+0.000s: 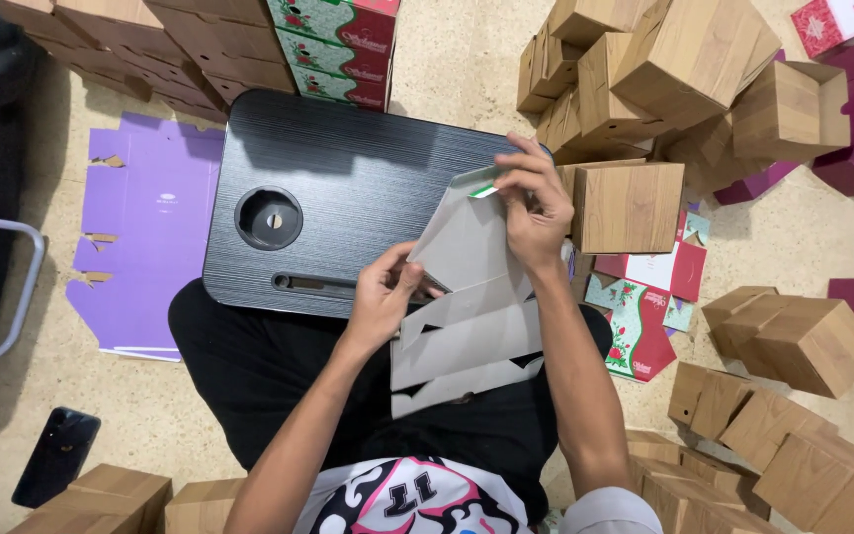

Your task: The person assembles flat-packed cardboard boxes by folding along pre-scored lines and tucking flaps to form a closed box. They repeat this process for multiple boxes, placing finished units aside.

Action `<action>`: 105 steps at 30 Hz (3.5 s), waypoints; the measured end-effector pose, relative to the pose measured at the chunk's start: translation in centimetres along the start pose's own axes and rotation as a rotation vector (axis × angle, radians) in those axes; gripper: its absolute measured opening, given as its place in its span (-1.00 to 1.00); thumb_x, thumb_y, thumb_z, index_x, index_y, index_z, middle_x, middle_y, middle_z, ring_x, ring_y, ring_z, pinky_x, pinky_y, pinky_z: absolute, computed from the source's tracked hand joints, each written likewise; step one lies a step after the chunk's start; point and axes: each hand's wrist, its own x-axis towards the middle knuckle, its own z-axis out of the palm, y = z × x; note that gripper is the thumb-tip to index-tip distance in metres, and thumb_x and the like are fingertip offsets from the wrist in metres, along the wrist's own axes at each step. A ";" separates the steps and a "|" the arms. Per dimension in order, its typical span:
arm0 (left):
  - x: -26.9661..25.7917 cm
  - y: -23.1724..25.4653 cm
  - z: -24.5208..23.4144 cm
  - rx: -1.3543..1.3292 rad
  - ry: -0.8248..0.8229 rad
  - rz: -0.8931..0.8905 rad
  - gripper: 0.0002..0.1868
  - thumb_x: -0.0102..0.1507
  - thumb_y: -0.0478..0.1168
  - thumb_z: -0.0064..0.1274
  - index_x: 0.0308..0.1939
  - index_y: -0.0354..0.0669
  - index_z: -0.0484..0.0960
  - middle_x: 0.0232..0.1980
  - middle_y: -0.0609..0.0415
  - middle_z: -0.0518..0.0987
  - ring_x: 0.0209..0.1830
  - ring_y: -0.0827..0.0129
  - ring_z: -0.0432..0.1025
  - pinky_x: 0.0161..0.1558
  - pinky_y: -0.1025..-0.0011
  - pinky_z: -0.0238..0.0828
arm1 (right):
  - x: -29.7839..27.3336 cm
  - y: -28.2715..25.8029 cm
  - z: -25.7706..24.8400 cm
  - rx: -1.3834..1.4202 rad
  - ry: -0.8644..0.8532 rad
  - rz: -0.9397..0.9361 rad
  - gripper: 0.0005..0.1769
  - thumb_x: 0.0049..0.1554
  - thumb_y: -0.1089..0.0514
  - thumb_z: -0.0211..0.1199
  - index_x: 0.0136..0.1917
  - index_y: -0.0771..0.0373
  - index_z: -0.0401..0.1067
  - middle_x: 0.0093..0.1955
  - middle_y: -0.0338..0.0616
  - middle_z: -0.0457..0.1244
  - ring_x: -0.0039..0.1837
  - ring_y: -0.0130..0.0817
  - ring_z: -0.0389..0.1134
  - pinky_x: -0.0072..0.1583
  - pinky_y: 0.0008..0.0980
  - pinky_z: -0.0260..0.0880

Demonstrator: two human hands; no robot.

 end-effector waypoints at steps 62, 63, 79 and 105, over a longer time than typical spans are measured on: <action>-2.8 -1.9 -15.4 -0.130 0.095 -0.150 -0.82 0.31 -0.23 0.18 -0.10 -0.30 0.66 -0.33 -0.03 0.66 -0.35 0.32 0.58 -0.22 0.23 0.61 | -29.2 -1.1 -9.6 0.727 -0.329 1.108 -0.18 0.23 -0.27 -0.13 0.52 0.38 0.13 0.27 0.22 0.33 0.19 -0.03 0.42 0.17 0.01 0.41; -2.3 -2.6 -15.3 -0.130 0.093 -0.152 -0.82 0.31 -0.23 0.18 -0.10 -0.30 0.66 -0.33 -0.03 0.66 -0.35 0.32 0.58 -0.22 0.23 0.61 | -28.6 -0.8 -9.5 0.727 -0.327 1.109 -0.18 0.23 -0.27 -0.13 0.52 0.38 0.13 0.27 0.22 0.33 0.19 -0.03 0.42 0.17 0.01 0.41; -5.6 -7.4 -28.1 -0.352 0.225 0.004 -0.68 0.35 -0.14 0.02 0.09 -0.28 0.58 -0.33 -0.06 0.65 -0.55 0.21 0.58 -0.41 0.27 0.62 | -23.1 -2.8 -10.2 0.127 -0.332 1.020 -0.65 0.31 0.18 0.05 0.26 0.32 0.52 -0.06 0.13 0.48 -0.02 -0.23 0.48 0.05 -0.08 0.54; -2.0 1.5 -23.3 -0.347 0.383 -0.272 -0.50 0.43 0.03 -0.03 0.28 -0.30 0.51 0.23 -0.04 0.61 0.19 0.24 0.56 0.23 0.30 0.54 | -36.9 -9.4 -39.5 -0.430 -0.228 0.853 -0.67 0.21 -0.05 0.16 -0.21 0.21 0.51 -0.26 -0.26 0.30 -0.21 -0.44 0.28 -0.12 -0.45 0.22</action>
